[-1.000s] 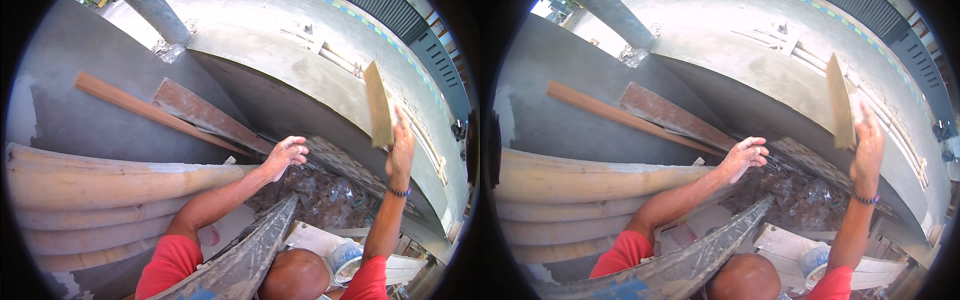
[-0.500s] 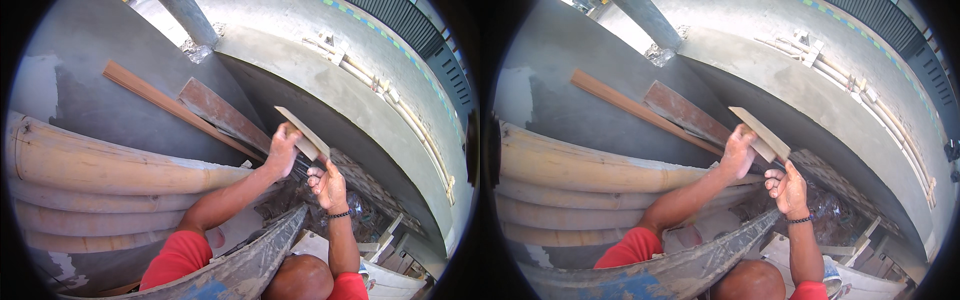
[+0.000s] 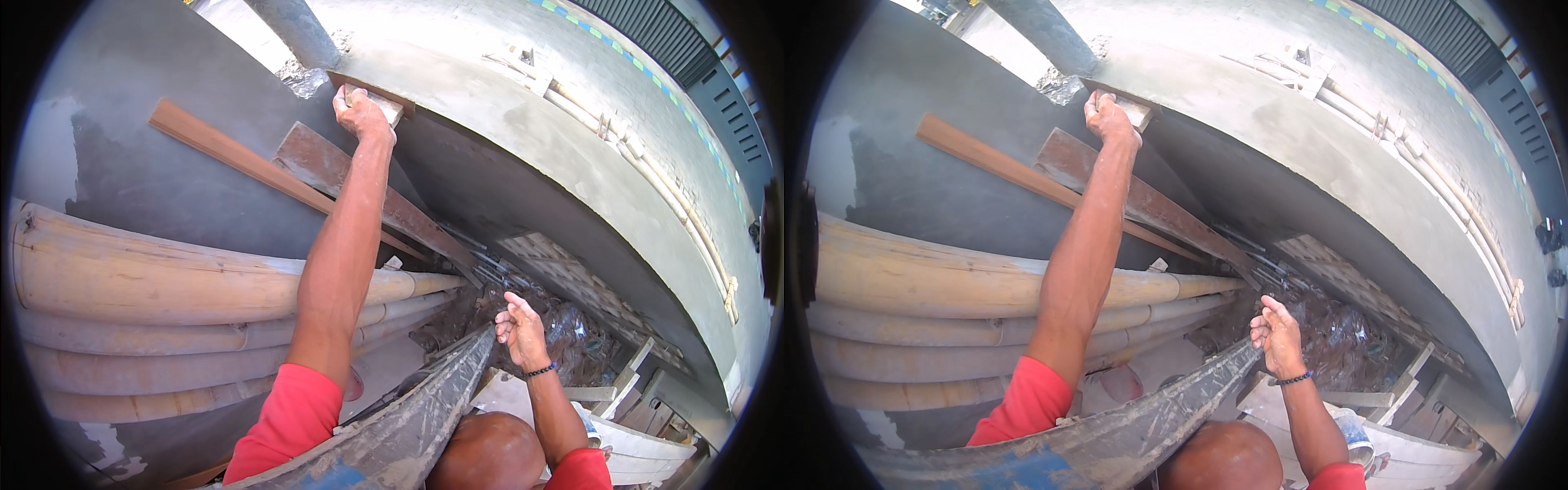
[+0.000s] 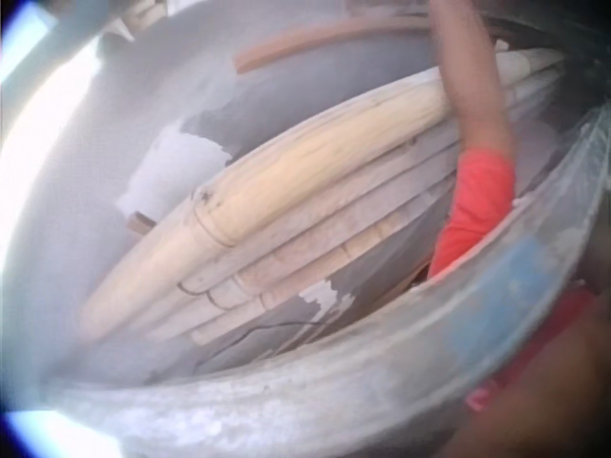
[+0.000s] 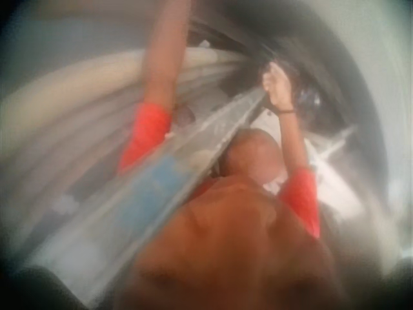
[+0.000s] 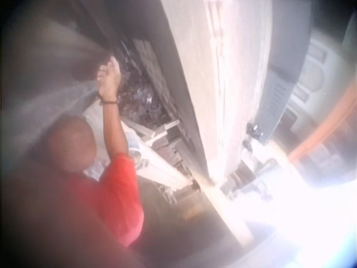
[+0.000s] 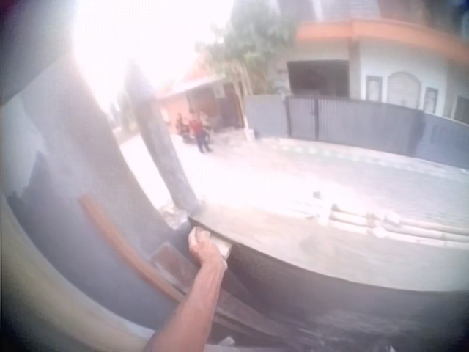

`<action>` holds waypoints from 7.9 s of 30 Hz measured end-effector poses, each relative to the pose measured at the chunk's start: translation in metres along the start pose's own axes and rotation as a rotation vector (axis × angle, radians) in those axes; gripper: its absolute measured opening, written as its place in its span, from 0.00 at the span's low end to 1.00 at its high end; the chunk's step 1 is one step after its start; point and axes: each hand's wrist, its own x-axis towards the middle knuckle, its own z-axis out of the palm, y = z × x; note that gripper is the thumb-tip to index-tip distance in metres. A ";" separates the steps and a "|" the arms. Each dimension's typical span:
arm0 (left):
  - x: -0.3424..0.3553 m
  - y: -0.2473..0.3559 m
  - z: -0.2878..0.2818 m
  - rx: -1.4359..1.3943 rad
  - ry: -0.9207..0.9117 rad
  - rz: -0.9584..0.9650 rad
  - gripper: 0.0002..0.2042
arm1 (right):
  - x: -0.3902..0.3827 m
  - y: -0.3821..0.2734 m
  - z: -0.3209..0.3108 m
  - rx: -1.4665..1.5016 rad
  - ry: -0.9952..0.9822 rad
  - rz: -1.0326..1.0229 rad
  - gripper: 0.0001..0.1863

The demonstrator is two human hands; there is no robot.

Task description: The person smooths a concrete ceiling using a wooden float. They repeatedly rub the surface in long strokes, occasionally dipping the float into a bucket of water to aid the process.

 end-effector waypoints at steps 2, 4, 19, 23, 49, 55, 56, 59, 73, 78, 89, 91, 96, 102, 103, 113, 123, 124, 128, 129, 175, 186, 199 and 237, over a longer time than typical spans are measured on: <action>-0.007 -0.014 0.007 0.108 -0.107 0.082 0.22 | -0.001 -0.002 0.000 -0.016 0.005 -0.018 0.19; -0.018 -0.037 0.005 0.395 0.001 0.193 0.23 | 0.000 -0.001 0.005 -0.031 -0.007 -0.020 0.19; -0.109 -0.036 -0.026 0.271 -0.123 -0.090 0.19 | -0.017 0.004 -0.023 -0.120 0.136 -0.098 0.18; -0.121 -0.045 0.005 0.367 -0.167 0.035 0.21 | -0.014 0.014 -0.028 -0.136 0.136 -0.086 0.17; -0.232 -0.109 -0.002 0.634 -0.427 -0.375 0.24 | 0.001 0.026 -0.022 -0.205 0.160 -0.079 0.18; -0.219 -0.112 -0.050 0.421 -0.401 -0.394 0.22 | -0.006 0.022 -0.019 -0.226 0.151 -0.119 0.18; -0.222 -0.091 -0.039 0.336 -0.387 -0.421 0.22 | -0.007 0.024 -0.027 -0.223 0.172 -0.127 0.18; -0.211 -0.063 -0.009 0.278 -0.398 -0.314 0.20 | -0.006 0.029 -0.035 -0.226 0.184 -0.108 0.18; -0.269 -0.117 -0.097 0.368 -0.784 -1.072 0.19 | 0.015 0.040 -0.047 0.000 0.130 -0.058 0.17; -0.280 -0.078 -0.124 0.222 -1.198 -1.142 0.17 | -0.005 0.034 -0.047 0.569 -0.333 0.010 0.28; -0.310 -0.052 -0.121 0.513 -1.569 -0.899 0.32 | -0.108 0.039 -0.088 0.731 -0.033 -0.340 0.28; -0.297 -0.056 -0.137 0.673 -1.569 -0.954 0.34 | -0.164 0.022 -0.130 0.631 0.190 -0.428 0.26; -0.293 -0.042 -0.168 0.825 -1.539 -0.996 0.28 | -0.336 0.006 -0.224 0.041 0.964 -0.493 0.20; -0.296 -0.018 -0.176 0.868 -1.768 -0.945 0.25 | -0.348 0.075 -0.312 -0.413 1.141 0.162 0.13; -0.297 -0.012 -0.174 0.856 -1.800 -0.911 0.25 | -0.319 0.092 -0.331 -0.529 1.214 0.203 0.12; -0.293 -0.014 -0.183 0.953 -1.851 -0.933 0.21 | -0.236 0.147 -0.396 -0.747 0.938 0.045 0.17; -0.295 -0.018 -0.195 0.948 -1.805 -0.990 0.22 | -0.340 0.013 -0.172 -0.431 0.995 -0.403 0.29; -0.296 -0.019 -0.193 0.951 -1.802 -0.993 0.22 | -0.320 0.003 -0.154 -0.443 0.987 -0.499 0.31; -0.297 -0.019 -0.191 0.929 -1.767 -0.900 0.19 | -0.193 0.017 -0.121 -0.275 0.641 -0.551 0.37; -0.298 -0.023 -0.195 0.909 -1.757 -0.895 0.19 | -0.159 0.012 -0.100 -0.288 0.636 -0.552 0.31; -0.279 -0.046 -0.222 1.065 -1.888 -0.564 0.24 | 0.119 -0.073 0.151 -0.113 0.772 -1.121 0.29; -0.277 -0.082 -0.244 1.260 -1.878 -0.437 0.19 | 0.060 -0.001 0.094 -0.644 0.384 -0.697 0.26; -0.271 -0.062 -0.219 1.200 -1.821 -0.427 0.19 | -0.023 -0.276 0.030 -1.827 0.190 -1.260 0.25; -0.267 -0.047 -0.199 1.209 -1.812 -0.443 0.18 | 0.107 -0.282 0.126 -1.975 0.127 -1.209 0.24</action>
